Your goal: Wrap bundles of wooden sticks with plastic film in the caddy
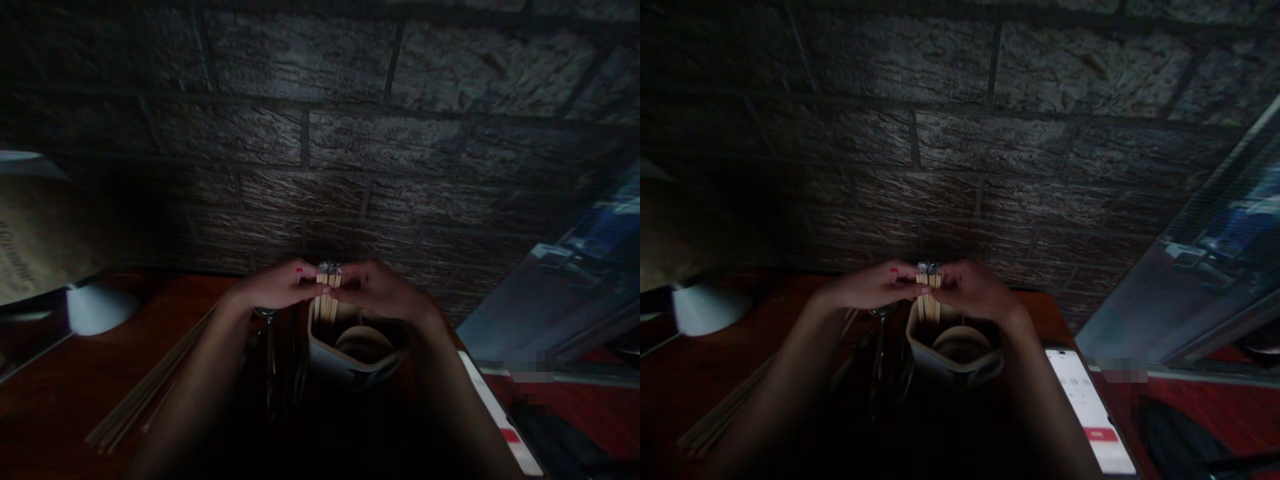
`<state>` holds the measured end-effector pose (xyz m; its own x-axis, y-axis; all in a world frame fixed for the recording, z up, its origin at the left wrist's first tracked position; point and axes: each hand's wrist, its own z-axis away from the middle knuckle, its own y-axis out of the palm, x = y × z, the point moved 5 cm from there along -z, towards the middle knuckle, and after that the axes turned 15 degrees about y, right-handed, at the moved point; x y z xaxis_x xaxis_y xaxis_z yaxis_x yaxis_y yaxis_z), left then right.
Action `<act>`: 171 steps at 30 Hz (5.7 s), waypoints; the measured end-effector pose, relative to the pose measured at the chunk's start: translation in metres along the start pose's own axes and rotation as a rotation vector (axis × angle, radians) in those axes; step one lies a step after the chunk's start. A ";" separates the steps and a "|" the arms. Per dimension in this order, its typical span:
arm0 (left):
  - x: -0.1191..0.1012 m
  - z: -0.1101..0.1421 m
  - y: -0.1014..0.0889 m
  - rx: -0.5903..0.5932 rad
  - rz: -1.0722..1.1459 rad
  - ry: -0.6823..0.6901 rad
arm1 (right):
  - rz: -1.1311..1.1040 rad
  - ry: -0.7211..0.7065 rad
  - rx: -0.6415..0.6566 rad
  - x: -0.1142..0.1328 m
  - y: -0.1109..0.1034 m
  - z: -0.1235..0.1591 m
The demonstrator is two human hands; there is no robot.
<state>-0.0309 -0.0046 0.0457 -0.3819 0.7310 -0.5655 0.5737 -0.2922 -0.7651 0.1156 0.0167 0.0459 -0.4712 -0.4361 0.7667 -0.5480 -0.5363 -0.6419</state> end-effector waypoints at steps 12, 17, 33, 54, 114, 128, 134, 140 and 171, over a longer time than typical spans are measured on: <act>0.000 -0.003 -0.001 -0.050 0.082 0.035 | 0.032 0.002 -0.046 -0.001 -0.002 0.000; 0.001 -0.001 0.000 -0.020 0.063 0.008 | 0.071 0.008 -0.061 -0.002 -0.003 0.000; 0.008 0.000 0.003 0.005 0.082 -0.035 | -0.104 0.020 0.058 0.000 0.001 0.000; 0.008 -0.001 0.001 -0.010 0.054 -0.024 | -0.252 0.061 0.127 -0.003 -0.006 0.001; -0.006 -0.006 0.000 -0.077 0.093 0.061 | -0.158 0.026 0.078 -0.008 -0.001 -0.005; -0.003 -0.004 0.000 -0.040 0.097 0.045 | -0.281 0.041 0.140 -0.009 -0.001 -0.002; -0.002 -0.004 -0.001 -0.036 0.056 0.049 | -0.258 0.033 0.115 -0.010 -0.005 -0.001; 0.001 -0.003 -0.001 -0.035 0.060 0.041 | -0.223 0.041 0.097 -0.006 -0.007 0.000; 0.002 -0.003 0.000 -0.009 0.078 0.049 | -0.149 -0.016 0.050 -0.005 -0.007 0.000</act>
<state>-0.0295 -0.0018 0.0454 -0.3002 0.7358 -0.6071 0.6069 -0.3437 -0.7166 0.1218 0.0229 0.0468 -0.3757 -0.3607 0.8537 -0.5757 -0.6311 -0.5199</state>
